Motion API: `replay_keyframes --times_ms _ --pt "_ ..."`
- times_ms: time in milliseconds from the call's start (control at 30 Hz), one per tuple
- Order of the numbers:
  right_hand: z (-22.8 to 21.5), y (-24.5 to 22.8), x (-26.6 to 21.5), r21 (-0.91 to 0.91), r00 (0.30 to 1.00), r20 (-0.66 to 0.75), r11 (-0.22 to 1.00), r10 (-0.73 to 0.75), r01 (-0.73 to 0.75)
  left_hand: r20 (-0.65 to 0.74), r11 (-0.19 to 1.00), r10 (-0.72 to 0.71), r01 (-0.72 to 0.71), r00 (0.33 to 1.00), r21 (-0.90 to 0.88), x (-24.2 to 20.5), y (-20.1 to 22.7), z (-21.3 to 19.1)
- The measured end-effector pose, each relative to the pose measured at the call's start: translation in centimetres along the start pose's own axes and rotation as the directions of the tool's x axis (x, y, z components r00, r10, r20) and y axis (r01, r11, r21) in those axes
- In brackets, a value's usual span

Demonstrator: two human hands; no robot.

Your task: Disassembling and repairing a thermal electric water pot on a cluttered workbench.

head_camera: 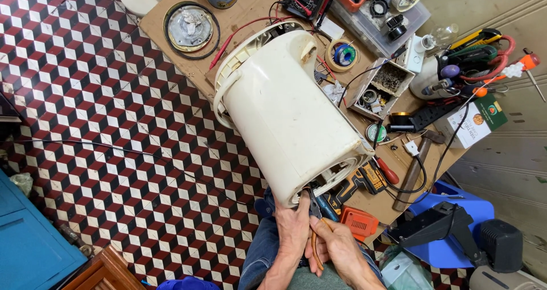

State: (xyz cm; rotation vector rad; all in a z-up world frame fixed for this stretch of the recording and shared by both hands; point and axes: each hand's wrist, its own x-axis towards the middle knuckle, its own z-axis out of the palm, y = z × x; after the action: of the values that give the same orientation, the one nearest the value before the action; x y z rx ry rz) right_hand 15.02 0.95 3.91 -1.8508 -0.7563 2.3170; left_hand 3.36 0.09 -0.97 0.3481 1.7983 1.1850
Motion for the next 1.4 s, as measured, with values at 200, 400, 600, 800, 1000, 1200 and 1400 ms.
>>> replay_keyframes --times_ms 200,400,600,800,1000,1200,1400 --pt "-0.1 -0.6 -0.4 0.411 0.989 0.144 0.911 -0.043 -0.02 0.011 0.997 0.042 -0.041 0.999 -0.062 0.3 -0.8 0.1" --pt "-1.4 0.6 0.2 0.624 0.946 0.316 0.766 -0.068 -0.153 0.043 0.977 0.07 -0.06 0.997 -0.203 0.2 0.5 -0.3" --pt "-0.4 -0.3 0.2 0.156 0.995 0.086 0.987 -0.042 0.029 0.06 0.993 0.06 -0.053 0.996 -0.109 0.3 -0.2 -0.3" --pt "-0.4 -0.5 0.2 -0.014 0.998 0.048 0.999 -0.049 0.05 0.077 0.982 0.085 -0.07 0.993 -0.175 0.5 0.3 -0.4" --pt "-0.5 -0.9 -0.2 0.525 0.975 0.222 0.844 -0.008 -0.112 0.096 0.983 0.075 -0.058 0.993 -0.174 0.7 -0.1 -0.5" --pt "-0.3 -0.7 0.2 0.288 0.986 0.149 0.957 -0.072 0.027 0.093 0.99 0.093 -0.082 0.991 -0.114 0.8 0.1 -0.6" --pt "-0.3 -0.7 0.5 0.273 0.995 0.099 0.962 -0.015 -0.013 0.057 0.995 0.034 -0.028 0.998 -0.099 1.1 0.1 -0.6"
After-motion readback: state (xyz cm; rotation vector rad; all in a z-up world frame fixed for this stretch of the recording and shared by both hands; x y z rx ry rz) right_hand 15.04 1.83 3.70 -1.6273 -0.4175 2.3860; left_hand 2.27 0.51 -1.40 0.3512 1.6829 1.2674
